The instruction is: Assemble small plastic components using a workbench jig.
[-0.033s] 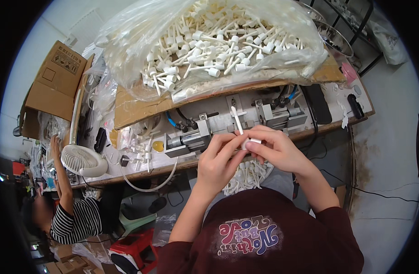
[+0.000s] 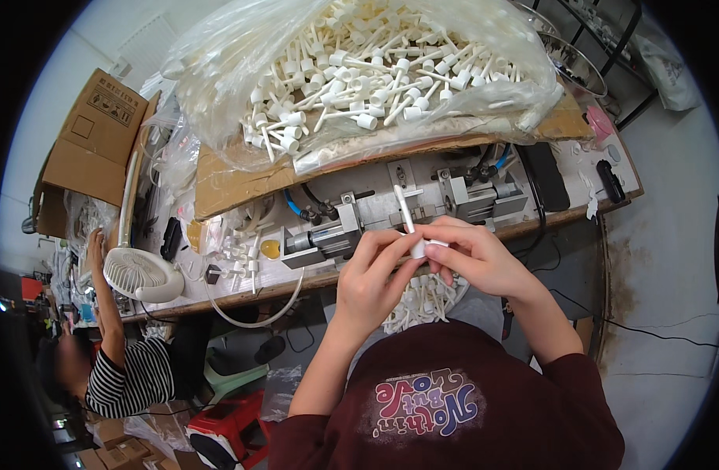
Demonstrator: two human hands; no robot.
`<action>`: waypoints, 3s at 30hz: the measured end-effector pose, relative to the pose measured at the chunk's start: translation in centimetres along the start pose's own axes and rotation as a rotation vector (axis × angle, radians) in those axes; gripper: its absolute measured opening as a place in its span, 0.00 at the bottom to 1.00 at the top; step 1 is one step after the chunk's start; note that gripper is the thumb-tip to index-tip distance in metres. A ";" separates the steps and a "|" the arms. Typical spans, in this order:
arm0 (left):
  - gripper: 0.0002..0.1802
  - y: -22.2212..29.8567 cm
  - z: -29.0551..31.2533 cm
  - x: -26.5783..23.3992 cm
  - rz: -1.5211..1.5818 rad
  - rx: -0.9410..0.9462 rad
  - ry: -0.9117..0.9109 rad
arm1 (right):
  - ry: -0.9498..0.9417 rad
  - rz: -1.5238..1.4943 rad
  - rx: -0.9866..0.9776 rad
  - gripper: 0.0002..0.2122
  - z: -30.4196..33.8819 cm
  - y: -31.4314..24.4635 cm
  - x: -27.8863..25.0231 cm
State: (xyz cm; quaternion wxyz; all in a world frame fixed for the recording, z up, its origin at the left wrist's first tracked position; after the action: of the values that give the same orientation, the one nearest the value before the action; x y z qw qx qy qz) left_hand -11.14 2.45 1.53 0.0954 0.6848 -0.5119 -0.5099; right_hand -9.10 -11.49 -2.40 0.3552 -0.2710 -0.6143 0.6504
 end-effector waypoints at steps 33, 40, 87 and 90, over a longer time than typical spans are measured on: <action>0.09 -4.3 -9.5 -5.0 -0.342 -0.066 0.219 | 0.358 1.275 -0.479 0.13 1.4 0.4 1.9; 0.20 -9.5 -13.9 -3.0 -0.604 -0.160 0.141 | 0.283 1.506 -0.404 0.05 -1.4 1.4 3.4; 0.11 -3.8 -3.2 -1.1 -0.176 -0.077 0.017 | 0.311 1.142 -0.517 0.14 1.5 -1.7 -0.1; 0.09 -4.8 -6.3 -4.2 -0.230 -0.117 0.193 | 0.297 1.249 -0.470 0.15 1.6 0.3 1.1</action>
State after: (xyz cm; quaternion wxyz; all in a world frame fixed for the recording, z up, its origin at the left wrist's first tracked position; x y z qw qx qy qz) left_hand -3.02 5.56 3.81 0.1250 0.7780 -0.3880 -0.4781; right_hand -11.06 -11.55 -2.42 -0.0746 -0.7309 -0.4122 0.5388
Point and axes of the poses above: each hand's wrist, its own z-axis away from the middle knuckle, its own x-axis out of the palm, y = z × x, the point moved 8 cm from there along -z, towards the middle knuckle, and after that the axes turned 9 degrees about -y, right-handed, at the moved point
